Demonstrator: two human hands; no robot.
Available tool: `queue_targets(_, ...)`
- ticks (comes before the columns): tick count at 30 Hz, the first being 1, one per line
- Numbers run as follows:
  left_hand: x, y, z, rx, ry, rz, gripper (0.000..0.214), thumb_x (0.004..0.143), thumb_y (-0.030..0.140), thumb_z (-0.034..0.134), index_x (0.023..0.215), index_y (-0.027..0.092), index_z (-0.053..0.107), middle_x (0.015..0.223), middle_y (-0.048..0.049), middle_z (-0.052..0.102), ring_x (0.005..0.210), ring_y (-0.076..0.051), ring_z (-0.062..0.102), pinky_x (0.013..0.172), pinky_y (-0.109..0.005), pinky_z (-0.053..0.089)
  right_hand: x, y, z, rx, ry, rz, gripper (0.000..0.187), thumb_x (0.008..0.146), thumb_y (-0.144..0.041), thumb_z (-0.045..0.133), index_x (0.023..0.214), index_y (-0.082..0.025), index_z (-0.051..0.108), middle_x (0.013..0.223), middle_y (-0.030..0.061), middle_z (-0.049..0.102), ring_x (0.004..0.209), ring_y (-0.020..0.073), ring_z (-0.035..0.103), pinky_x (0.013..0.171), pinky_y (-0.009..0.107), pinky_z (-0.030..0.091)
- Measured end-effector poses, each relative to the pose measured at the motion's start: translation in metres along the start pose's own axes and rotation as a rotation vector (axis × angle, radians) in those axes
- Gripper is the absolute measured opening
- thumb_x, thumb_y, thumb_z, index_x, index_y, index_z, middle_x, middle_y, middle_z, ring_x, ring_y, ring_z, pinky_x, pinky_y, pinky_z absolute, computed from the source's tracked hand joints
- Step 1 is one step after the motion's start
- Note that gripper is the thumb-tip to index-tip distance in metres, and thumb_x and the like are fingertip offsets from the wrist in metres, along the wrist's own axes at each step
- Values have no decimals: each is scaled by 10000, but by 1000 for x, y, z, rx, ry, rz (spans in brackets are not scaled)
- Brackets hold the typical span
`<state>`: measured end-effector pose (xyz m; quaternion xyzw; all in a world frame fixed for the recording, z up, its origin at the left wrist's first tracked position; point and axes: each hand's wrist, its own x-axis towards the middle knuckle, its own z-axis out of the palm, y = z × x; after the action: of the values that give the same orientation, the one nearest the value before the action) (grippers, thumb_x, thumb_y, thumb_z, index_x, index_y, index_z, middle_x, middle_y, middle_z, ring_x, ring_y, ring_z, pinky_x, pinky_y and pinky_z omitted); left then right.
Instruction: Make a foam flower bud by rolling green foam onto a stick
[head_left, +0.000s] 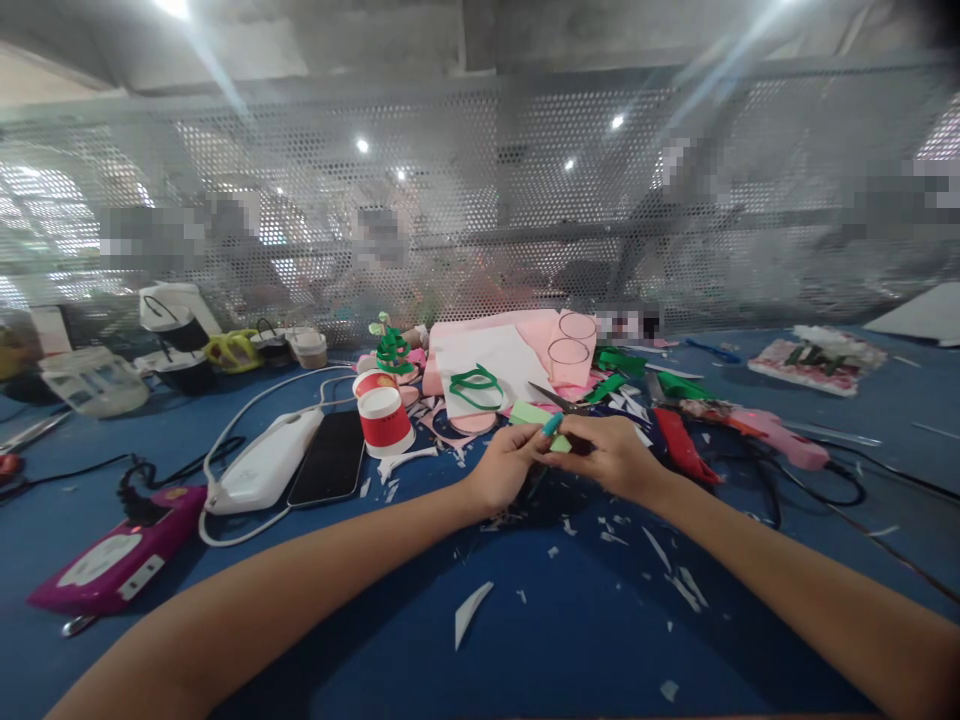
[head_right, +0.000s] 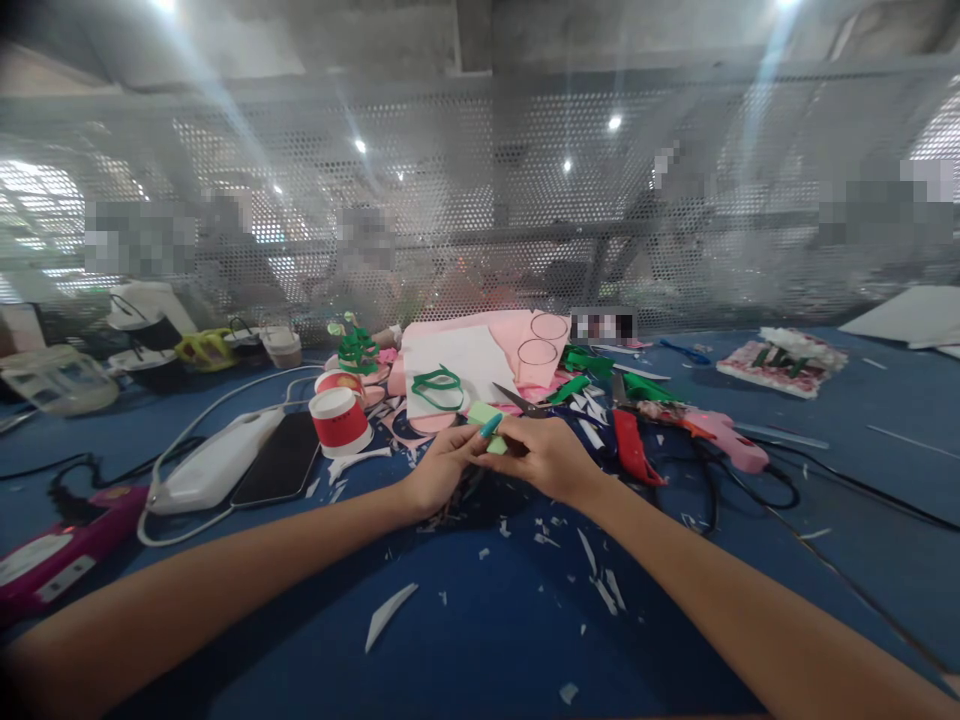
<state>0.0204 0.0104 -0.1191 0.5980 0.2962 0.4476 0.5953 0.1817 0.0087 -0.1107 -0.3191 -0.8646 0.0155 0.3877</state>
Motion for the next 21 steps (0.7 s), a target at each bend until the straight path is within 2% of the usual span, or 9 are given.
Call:
queue_targets(6,-1,-1,-1,105,-33,62,415,680,542,575,635,132,534,526,35,387,526,-82,365,489,-217,256,-1,0,0,-62,4,1,363,807,-497,489,648,-173,524,518,-23,470,462,83,418,481,202,290)
queue_targets(9,-1,-1,-1,120,-40,73,417,711,548,536,677,133,527,534,42,368,501,-69,316,471,-215,221,-1,1,1,-29,0,63,376,788,-522,500,632,-181,483,508,-28,464,457,86,421,471,205,292)
queue_targets(14,0,-2,-2,105,-41,82,396,744,532,504,706,137,501,528,54,343,464,-55,277,451,-214,195,-1,3,4,113,16,170,364,733,-541,563,720,-190,466,525,-33,492,465,101,459,473,211,333)
queue_targets(21,1,-4,-3,75,-40,113,375,751,508,512,723,134,500,560,49,354,493,-54,270,455,-211,191,-2,2,3,90,47,172,403,711,-589,548,731,-199,446,515,-25,507,460,118,474,472,232,346)
